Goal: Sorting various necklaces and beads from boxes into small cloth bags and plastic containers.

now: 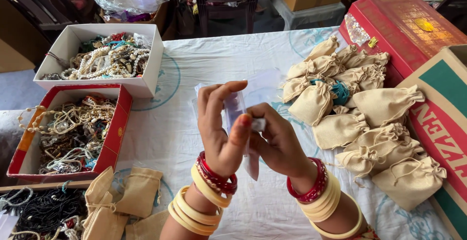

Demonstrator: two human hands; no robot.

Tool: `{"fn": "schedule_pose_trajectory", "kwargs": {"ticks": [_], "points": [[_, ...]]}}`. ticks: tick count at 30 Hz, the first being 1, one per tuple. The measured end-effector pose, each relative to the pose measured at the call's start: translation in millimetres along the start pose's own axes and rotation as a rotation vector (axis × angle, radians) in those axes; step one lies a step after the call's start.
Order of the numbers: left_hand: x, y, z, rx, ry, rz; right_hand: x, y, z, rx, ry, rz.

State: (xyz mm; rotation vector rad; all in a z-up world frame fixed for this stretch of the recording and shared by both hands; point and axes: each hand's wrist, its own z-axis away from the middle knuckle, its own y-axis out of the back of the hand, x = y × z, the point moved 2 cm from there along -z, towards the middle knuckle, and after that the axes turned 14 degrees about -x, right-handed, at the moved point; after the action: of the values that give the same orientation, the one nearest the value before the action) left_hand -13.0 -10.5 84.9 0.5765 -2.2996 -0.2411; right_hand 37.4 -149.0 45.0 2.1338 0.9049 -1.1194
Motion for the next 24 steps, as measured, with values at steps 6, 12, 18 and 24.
{"fn": "schedule_pose_trajectory", "kwargs": {"ticks": [6,12,18,24], "points": [[-21,-13,-3,-0.257,0.228,0.938,-31,-5,7,0.072,0.339,0.570],[-14,-26,-3,-0.116,0.122,0.200,-12,4,-2,0.296,0.448,0.819],[1,-7,-4,0.017,-0.143,-0.243,0,7,2,-0.001,0.120,0.310],[-5,9,-4,-0.096,-0.087,0.135,-31,18,14,-0.067,0.182,-0.115]]}}
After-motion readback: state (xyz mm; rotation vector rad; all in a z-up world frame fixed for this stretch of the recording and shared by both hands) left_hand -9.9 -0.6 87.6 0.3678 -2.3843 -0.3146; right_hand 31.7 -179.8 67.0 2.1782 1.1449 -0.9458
